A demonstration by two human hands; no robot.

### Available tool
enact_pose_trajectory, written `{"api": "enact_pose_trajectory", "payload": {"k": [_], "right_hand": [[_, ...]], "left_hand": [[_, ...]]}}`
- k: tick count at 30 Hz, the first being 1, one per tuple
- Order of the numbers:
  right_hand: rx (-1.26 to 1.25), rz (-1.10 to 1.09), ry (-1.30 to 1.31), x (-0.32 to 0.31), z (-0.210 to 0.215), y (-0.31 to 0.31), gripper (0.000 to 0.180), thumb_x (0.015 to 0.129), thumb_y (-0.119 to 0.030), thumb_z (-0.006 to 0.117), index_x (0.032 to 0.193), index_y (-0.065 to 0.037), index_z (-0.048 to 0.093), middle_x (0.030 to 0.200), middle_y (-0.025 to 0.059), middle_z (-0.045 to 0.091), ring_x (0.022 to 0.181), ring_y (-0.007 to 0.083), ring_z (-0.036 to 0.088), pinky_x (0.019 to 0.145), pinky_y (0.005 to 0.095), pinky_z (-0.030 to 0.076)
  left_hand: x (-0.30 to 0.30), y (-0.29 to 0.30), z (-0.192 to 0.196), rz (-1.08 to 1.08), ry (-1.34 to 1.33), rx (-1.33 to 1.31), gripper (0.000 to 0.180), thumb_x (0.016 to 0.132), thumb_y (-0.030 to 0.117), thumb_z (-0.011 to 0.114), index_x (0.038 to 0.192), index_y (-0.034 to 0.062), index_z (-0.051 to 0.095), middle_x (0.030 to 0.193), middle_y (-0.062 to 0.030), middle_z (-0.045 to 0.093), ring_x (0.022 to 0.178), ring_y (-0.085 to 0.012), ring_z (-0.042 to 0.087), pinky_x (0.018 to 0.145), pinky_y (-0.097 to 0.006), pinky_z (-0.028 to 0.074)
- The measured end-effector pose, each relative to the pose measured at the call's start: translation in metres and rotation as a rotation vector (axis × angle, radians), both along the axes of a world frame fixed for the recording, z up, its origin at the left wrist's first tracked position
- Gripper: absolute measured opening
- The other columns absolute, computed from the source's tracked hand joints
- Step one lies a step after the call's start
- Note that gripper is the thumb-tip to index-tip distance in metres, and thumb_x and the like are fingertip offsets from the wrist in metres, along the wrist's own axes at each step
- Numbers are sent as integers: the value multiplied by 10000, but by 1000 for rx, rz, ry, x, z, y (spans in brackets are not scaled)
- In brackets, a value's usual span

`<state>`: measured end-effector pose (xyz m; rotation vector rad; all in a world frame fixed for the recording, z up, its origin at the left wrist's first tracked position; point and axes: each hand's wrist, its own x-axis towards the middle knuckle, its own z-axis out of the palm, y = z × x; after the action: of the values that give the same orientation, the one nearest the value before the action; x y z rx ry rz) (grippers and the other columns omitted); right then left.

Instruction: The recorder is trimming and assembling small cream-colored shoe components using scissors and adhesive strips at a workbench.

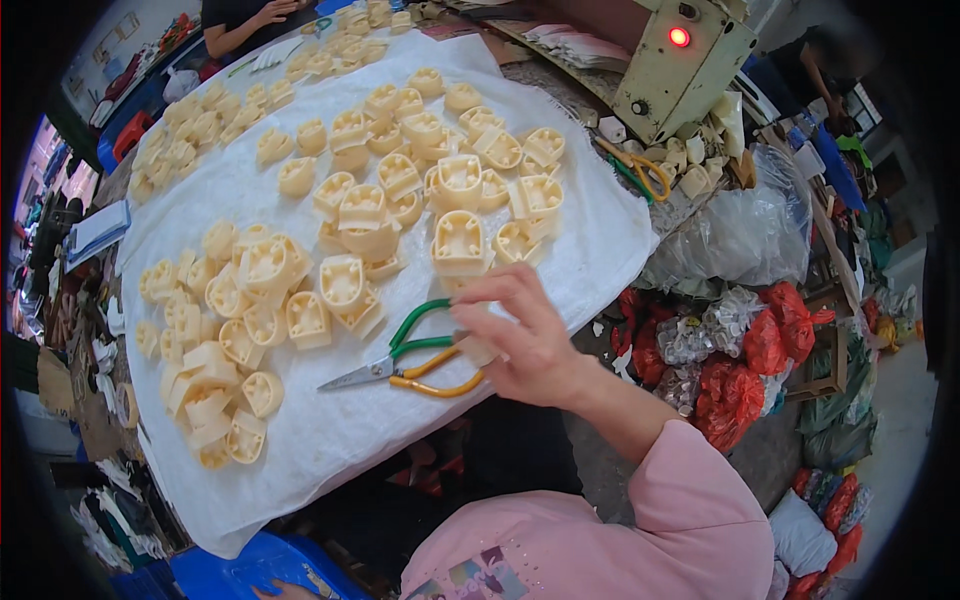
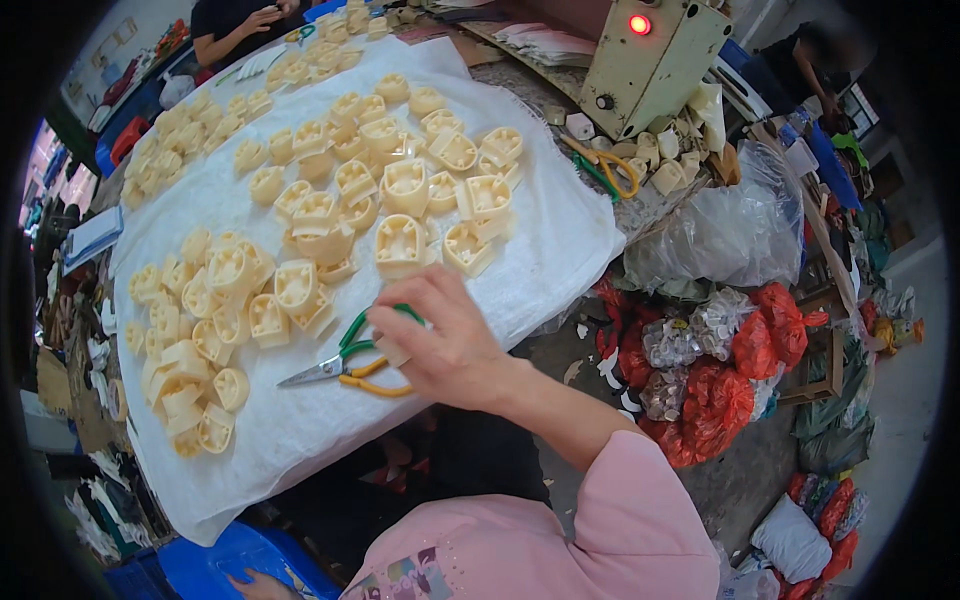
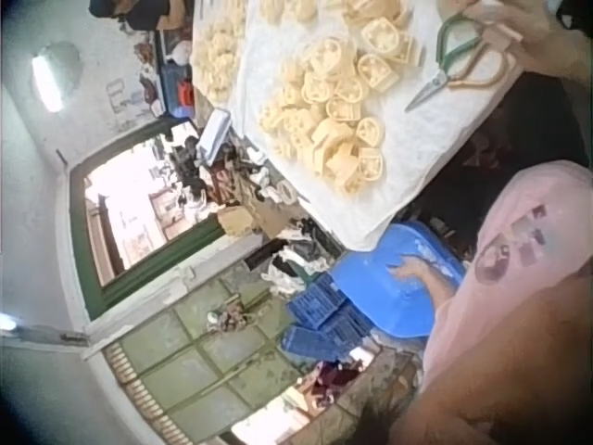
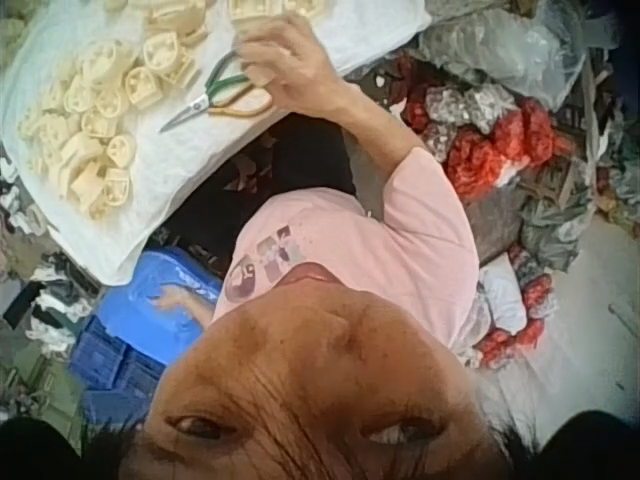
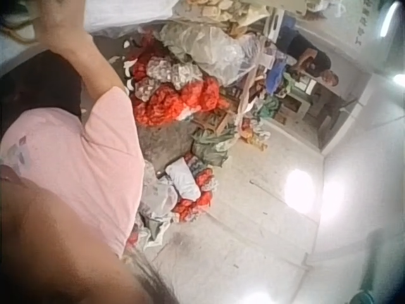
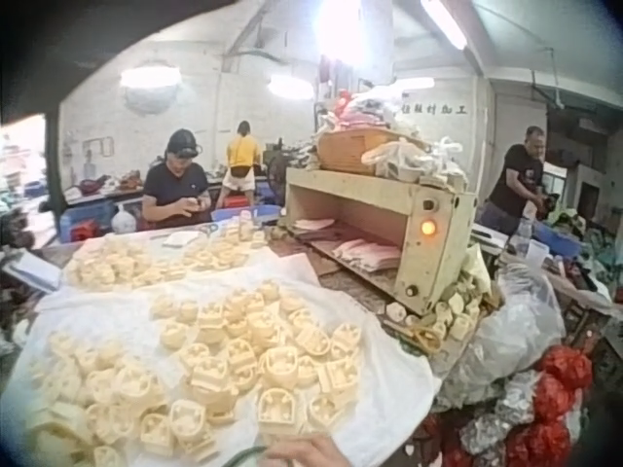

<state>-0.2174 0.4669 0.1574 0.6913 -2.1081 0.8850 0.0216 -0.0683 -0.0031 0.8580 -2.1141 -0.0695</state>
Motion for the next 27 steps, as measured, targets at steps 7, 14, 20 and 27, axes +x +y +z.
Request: {"api": "enact_pose_trajectory", "payload": {"k": [7, 14, 20, 27], "right_hand": [[-65, -405, -56, -77, 18, 115, 266, 731, -8, 630, 993, -9, 582, 910, 148, 592, 830, 301, 594, 715, 345, 490], [40, -787, -332, -201, 18, 229, 433, 793, -220, 623, 1167, -11, 566, 1016, 178, 606, 946, 331, 584, 862, 386, 457], [296, -927, -373, -292, 21, 290, 576, 753, -323, 636, 1217, 4, 532, 1193, 253, 543, 1140, 371, 508, 968, 413, 404], [487, -1158, -563, -339, 18, 304, 517, 771, -347, 592, 1174, -24, 571, 1175, 228, 574, 1094, 376, 547, 926, 433, 446]], "left_hand": [[-130, 185, 100, -670, 18, 64, 364, 782, -49, 572, 1141, -29, 518, 1062, -163, 547, 999, -319, 504, 888, -413, 397], [-201, 260, 105, -1204, -170, 135, 228, 766, -93, 509, 966, -3, 569, 904, -129, 510, 851, -295, 484, 772, -388, 402], [-209, 260, 93, -1063, -245, 297, 188, 785, -93, 494, 941, -13, 563, 884, -133, 497, 837, -278, 475, 762, -375, 403], [-223, 275, 107, -1062, -319, 126, 244, 757, -60, 592, 987, 13, 628, 840, -126, 569, 771, -288, 523, 746, -399, 409]]}}
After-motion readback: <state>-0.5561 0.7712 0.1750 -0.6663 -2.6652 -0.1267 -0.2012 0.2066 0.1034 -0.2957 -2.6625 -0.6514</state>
